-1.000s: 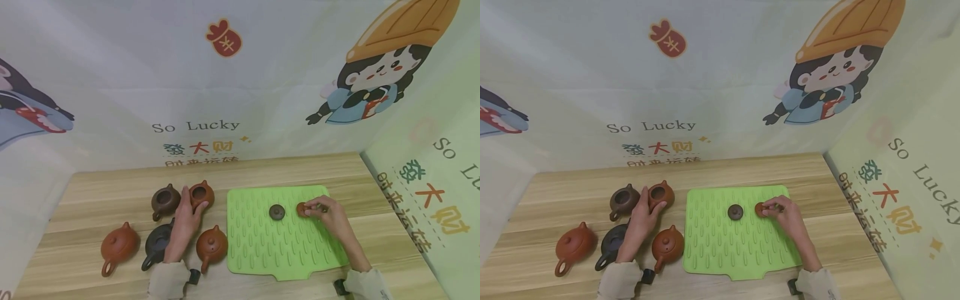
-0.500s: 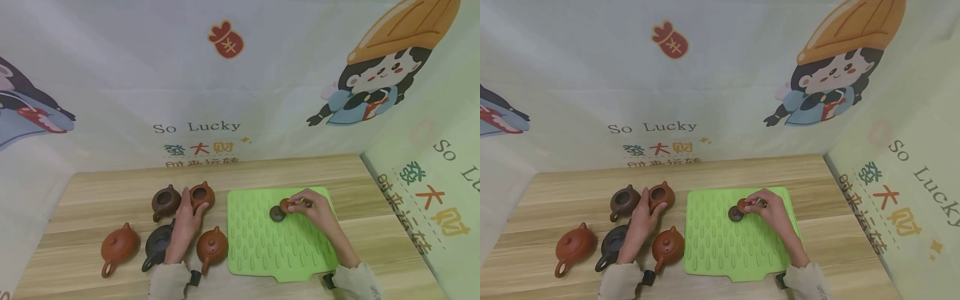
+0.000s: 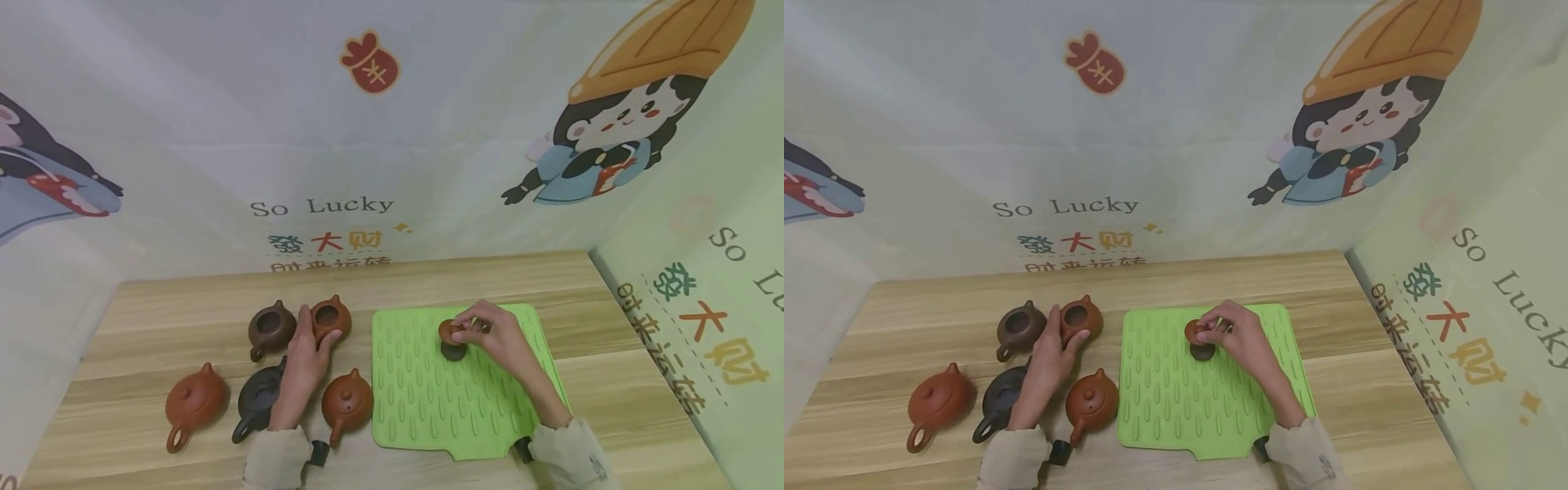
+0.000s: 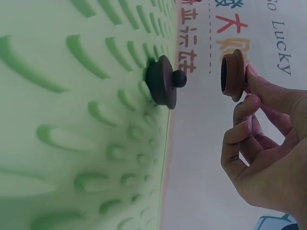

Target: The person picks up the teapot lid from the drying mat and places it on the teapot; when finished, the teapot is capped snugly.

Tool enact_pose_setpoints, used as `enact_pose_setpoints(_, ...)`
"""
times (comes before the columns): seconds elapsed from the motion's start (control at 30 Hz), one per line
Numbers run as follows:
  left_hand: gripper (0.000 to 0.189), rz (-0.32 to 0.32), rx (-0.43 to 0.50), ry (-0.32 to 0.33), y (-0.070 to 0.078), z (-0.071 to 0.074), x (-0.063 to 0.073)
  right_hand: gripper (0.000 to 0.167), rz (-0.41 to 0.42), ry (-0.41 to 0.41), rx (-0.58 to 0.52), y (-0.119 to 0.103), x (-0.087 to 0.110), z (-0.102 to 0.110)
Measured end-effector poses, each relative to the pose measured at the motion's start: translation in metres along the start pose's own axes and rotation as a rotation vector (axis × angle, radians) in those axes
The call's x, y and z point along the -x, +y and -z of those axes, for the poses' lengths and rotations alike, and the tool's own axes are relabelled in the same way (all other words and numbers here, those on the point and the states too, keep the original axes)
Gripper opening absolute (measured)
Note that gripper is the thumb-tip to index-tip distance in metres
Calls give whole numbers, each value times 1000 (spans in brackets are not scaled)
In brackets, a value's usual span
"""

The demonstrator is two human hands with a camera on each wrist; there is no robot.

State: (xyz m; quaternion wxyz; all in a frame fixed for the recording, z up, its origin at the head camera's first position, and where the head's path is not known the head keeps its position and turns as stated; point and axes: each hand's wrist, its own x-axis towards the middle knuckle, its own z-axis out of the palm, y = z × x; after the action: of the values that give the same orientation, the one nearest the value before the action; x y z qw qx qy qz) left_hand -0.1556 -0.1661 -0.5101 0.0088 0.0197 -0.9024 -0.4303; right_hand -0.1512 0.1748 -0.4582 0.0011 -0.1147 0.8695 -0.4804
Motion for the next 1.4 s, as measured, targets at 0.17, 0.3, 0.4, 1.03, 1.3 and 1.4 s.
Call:
enact_pose_setpoints(0.17, 81, 12, 1, -8, -1, 0, -1, 11, 14, -17, -5, -5, -7, -5)
enact_pose_setpoints(0.3, 81, 17, 2, -10, -1, 0, -1, 12, 41, -15, -11, -10, -14, -11)
enact_pose_setpoints(0.4, 81, 14, 0, -7, 1, 0, -1, 12, 63, -11, -8, -13, -18, -16)
enact_pose_setpoints(1.03, 80, 12, 3, -6, 1, -1, -1, 16, 135, -88, -12, -34, -45, -57)
enact_pose_setpoints(1.3, 81, 10, 5, -8, 3, 0, 1, 15, 197, -141, 14, -47, -61, -77)
enact_pose_setpoints(1.4, 80, 7, 6, -3, 3, 0, 0, 15, 211, -162, 29, -51, -65, -83)
